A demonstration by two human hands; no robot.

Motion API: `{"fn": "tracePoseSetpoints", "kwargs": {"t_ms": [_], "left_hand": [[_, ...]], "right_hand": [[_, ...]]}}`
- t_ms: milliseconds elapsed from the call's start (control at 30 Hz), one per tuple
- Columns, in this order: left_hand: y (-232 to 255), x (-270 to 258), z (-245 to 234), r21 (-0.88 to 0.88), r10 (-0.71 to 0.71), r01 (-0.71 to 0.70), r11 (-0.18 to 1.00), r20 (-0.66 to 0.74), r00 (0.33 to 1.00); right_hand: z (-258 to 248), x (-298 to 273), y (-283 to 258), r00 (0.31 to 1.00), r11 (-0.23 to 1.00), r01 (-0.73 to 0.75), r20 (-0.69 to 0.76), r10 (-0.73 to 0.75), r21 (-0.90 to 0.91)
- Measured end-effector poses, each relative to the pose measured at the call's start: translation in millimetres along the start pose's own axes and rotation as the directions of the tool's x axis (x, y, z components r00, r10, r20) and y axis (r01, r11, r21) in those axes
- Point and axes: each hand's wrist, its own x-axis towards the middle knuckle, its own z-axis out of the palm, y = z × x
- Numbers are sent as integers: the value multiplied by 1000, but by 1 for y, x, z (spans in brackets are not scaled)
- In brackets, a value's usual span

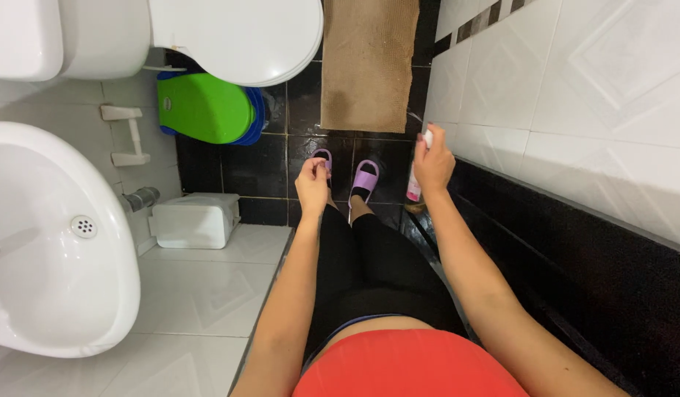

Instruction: Cleaning the bathroom by wiping the window frame, spraying cleaner, and mopping the floor.

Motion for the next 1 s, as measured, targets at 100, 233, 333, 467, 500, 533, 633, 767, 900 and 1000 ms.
{"fn": "tracePoseSetpoints", "kwargs": {"t_ms": [100,233,333,467,500,533,633,767,900,1000], "left_hand": [[1,-1,-1,1,-9,9,1000,-3,1000],[9,-5,-2,-2,-11,11,1000,-2,1000],[14,-8,-2,-19,2,-2,1000,10,1000],[13,-8,3,-33,17,-16,999,12,1000],[12,-7,4,-37,17,-17,999,12,1000],[12,-8,4,-38,19,-19,999,12,1000],[9,-5,4,-37,21,-20,999,4,1000],[-3,0,9,-24,42,-42,999,31,999],[-23,5,38,-62,230,-222,973,253,940],[21,-30,42,-80,398,-412,908,475,784]], "right_hand": [[1,1,21,998,997,-51,-27,49,-63],[-22,32,14,995,999,-34,-98,35,16],[-29,58,14,978,998,36,-205,-27,42],[-38,75,4,955,985,107,-290,-64,134],[-42,76,-4,955,980,122,-286,-72,160],[-43,70,-8,955,980,122,-288,-72,159],[-39,53,-15,967,987,111,-241,-81,115],[-35,28,-17,992,987,61,-123,-43,148],[-57,21,-34,997,949,8,-70,14,317],[-93,24,-68,989,889,34,-141,35,457]]}}
